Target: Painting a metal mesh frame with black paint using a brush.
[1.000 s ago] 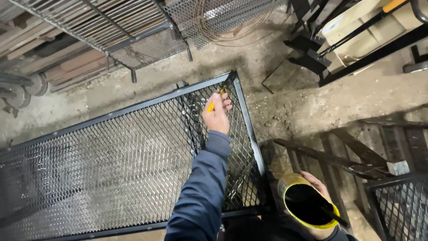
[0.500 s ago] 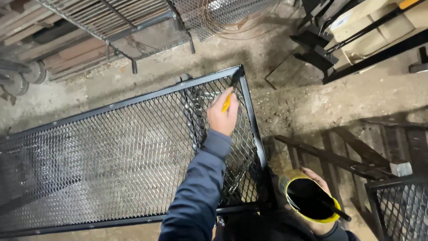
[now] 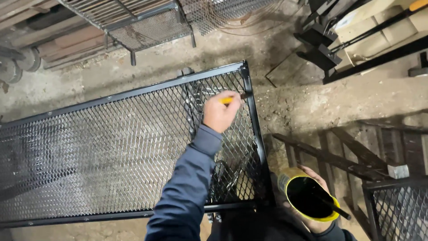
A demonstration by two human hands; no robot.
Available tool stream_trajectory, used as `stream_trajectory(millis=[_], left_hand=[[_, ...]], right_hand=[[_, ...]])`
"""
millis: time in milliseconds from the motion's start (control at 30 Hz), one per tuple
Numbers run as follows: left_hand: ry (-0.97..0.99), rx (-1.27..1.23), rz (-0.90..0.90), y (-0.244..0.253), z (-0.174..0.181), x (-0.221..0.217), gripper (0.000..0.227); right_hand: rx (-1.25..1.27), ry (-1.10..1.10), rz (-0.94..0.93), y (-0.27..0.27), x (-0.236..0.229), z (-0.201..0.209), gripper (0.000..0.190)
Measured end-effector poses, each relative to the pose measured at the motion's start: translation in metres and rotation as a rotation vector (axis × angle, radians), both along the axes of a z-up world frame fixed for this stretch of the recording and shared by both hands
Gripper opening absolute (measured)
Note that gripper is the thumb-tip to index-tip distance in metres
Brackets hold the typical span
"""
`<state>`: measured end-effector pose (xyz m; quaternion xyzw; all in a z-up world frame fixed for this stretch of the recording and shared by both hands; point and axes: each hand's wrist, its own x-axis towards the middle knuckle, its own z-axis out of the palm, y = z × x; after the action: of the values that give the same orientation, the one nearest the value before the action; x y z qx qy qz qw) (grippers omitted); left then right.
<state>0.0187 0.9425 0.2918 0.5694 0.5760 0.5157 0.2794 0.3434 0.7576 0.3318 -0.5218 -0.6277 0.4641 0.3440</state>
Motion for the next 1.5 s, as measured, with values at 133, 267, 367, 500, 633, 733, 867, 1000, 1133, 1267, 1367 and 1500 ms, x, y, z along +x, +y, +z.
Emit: stream_trajectory(millis=[133,267,367,500,633,733,867,1000,1133,1267,1367,1500], left_hand=[[-0.048,-0.354,-0.010,0.040,-0.022,-0.018,0.036],[-0.211,-0.272,0.113,0.074,-0.029,-0.013,0.036],[-0.321,-0.136,0.263,0.060,-0.027,0.002,0.028],[-0.415,-0.082,0.298,0.012,-0.047,0.030,0.029],[-0.579,-0.129,0.282,-0.006,-0.044,0.041,0.030],[-0.480,-0.097,0.288,-0.006,-0.039,0.034,0.027],[-0.012,0.061,0.224,-0.014,-0.030,0.028,0.017],[0.028,0.074,0.174,-0.010,-0.005,0.023,0.014],[0.093,0.059,0.123,-0.004,-0.011,0.018,0.015],[0.093,-0.111,-0.025,-0.038,0.015,0.014,0.018],[0.070,-0.109,-0.020,-0.077,0.045,0.001,0.020],[0.029,-0.136,-0.130,-0.129,0.112,-0.019,0.022]], right_hand=[[-0.028,-0.097,-0.001,-0.003,0.001,0.000,0.098],[0.078,-0.192,0.031,-0.004,0.000,0.000,0.096],[0.057,-0.178,0.024,-0.004,-0.001,0.008,0.090],[-0.023,-0.156,-0.003,-0.003,-0.005,0.013,0.095],[0.086,-0.180,0.015,0.000,-0.006,0.010,0.095],[0.054,-0.190,0.020,-0.003,-0.008,0.015,0.098],[0.054,-0.071,0.019,-0.004,-0.015,0.017,0.095],[0.051,-0.116,0.029,-0.003,-0.014,0.020,0.097],[0.064,-0.121,0.005,-0.006,-0.021,0.021,0.096],[0.059,-0.243,-0.009,-0.018,-0.014,0.014,0.093],[0.087,-0.219,-0.050,-0.035,-0.019,0.003,0.096],[-0.005,-0.110,-0.142,-0.059,-0.040,0.011,0.103]])
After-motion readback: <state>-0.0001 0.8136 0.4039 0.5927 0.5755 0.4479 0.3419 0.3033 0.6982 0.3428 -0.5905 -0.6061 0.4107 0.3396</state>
